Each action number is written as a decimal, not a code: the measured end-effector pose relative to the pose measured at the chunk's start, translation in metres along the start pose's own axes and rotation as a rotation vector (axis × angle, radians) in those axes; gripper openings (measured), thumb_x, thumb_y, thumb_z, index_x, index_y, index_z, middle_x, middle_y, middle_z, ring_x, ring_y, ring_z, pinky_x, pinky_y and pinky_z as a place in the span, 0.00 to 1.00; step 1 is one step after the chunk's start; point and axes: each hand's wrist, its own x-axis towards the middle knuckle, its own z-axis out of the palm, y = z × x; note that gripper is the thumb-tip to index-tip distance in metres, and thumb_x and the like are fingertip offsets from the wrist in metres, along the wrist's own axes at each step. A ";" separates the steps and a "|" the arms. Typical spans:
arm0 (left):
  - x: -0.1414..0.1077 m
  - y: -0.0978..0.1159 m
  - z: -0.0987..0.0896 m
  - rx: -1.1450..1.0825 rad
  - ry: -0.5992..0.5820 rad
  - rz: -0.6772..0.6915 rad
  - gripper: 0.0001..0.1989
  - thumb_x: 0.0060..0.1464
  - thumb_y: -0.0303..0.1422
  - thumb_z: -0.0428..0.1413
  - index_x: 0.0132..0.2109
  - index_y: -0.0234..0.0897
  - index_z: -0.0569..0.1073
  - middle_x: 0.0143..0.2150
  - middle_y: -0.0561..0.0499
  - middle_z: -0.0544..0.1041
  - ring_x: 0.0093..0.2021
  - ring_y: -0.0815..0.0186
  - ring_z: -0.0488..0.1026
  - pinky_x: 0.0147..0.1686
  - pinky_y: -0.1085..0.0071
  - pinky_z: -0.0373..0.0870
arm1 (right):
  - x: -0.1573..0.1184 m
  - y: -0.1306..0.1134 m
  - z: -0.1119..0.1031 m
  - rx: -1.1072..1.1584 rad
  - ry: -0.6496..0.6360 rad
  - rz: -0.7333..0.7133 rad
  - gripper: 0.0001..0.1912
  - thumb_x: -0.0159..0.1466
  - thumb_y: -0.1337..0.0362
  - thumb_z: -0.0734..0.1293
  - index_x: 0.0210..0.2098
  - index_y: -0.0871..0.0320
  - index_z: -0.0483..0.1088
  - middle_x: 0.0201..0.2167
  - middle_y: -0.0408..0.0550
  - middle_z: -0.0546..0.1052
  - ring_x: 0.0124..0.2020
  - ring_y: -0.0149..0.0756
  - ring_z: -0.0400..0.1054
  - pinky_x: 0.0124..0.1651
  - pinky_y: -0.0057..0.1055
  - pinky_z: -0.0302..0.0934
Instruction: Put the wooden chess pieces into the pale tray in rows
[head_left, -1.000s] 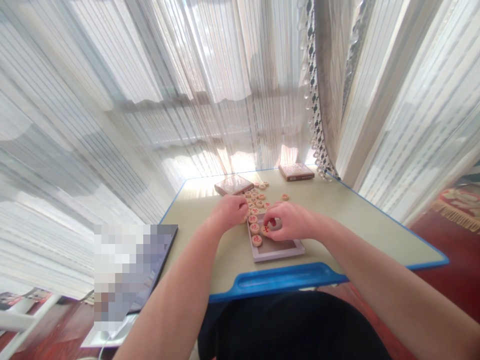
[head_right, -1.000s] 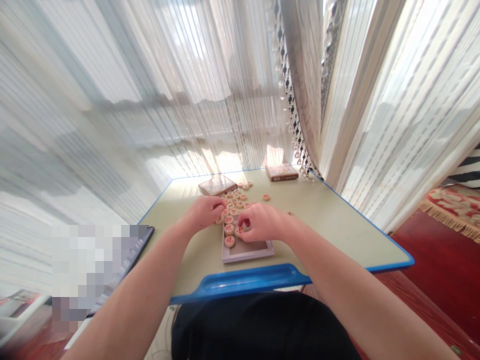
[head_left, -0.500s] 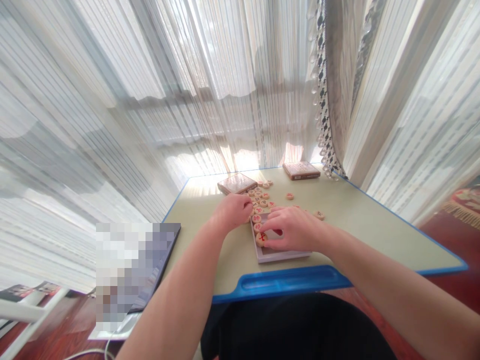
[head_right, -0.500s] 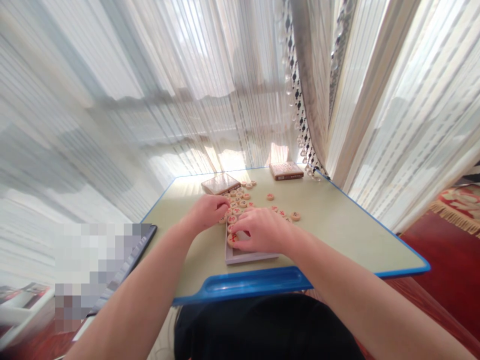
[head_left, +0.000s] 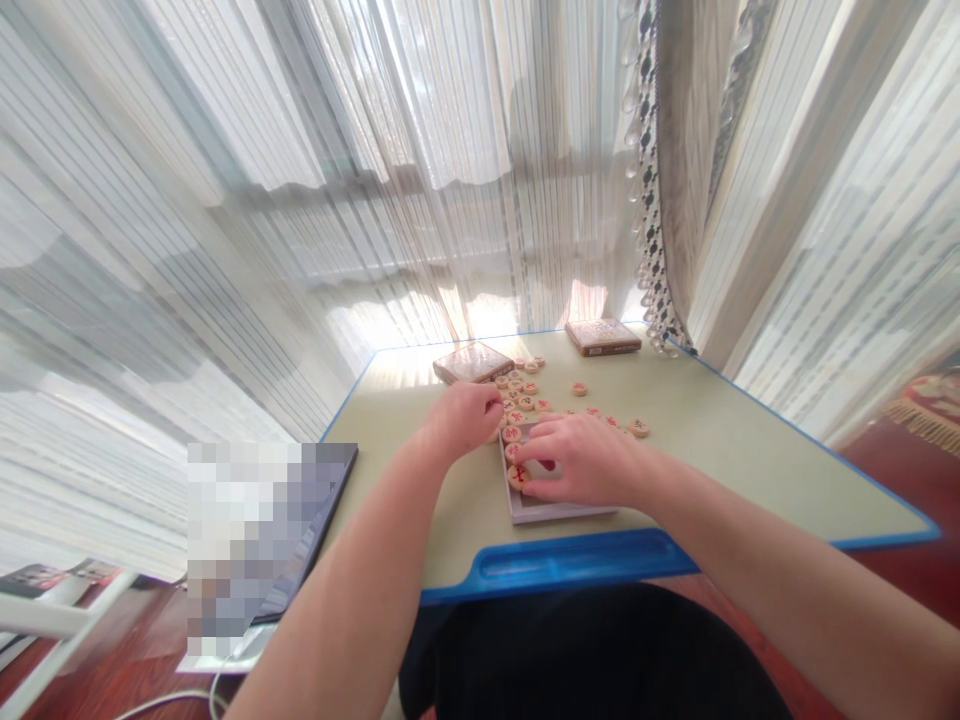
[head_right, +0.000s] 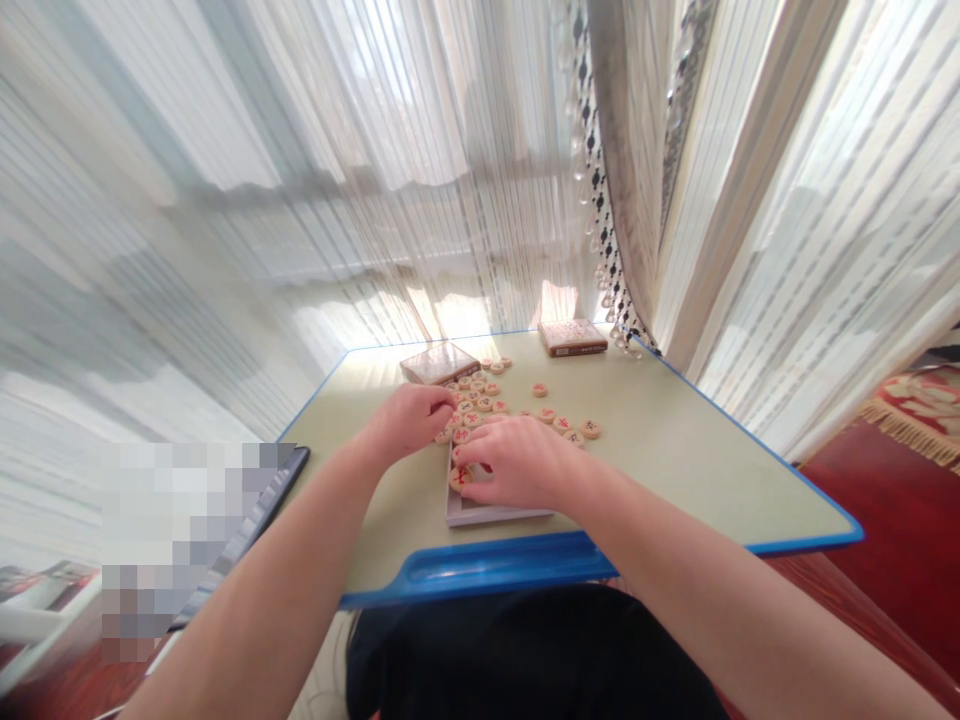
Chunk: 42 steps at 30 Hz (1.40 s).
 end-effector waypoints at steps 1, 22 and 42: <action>0.000 0.000 0.000 -0.008 0.002 -0.005 0.13 0.48 0.30 0.44 0.26 0.36 0.73 0.25 0.51 0.74 0.26 0.69 0.67 0.26 0.74 0.59 | 0.000 0.000 0.000 0.003 0.001 0.007 0.10 0.57 0.56 0.64 0.35 0.52 0.73 0.26 0.41 0.73 0.30 0.31 0.63 0.30 0.27 0.51; -0.002 -0.001 0.001 -0.032 0.017 -0.007 0.13 0.48 0.30 0.44 0.28 0.36 0.74 0.26 0.50 0.75 0.26 0.69 0.67 0.27 0.74 0.59 | 0.002 0.000 -0.001 0.046 -0.046 0.021 0.07 0.55 0.60 0.65 0.32 0.53 0.73 0.25 0.42 0.72 0.28 0.30 0.63 0.29 0.27 0.49; 0.005 -0.006 -0.003 0.126 -0.076 -0.275 0.15 0.49 0.32 0.44 0.34 0.38 0.75 0.35 0.46 0.77 0.35 0.61 0.72 0.30 0.71 0.64 | 0.006 0.005 0.001 0.178 0.034 0.126 0.08 0.52 0.62 0.66 0.32 0.57 0.69 0.24 0.41 0.68 0.28 0.30 0.61 0.32 0.26 0.53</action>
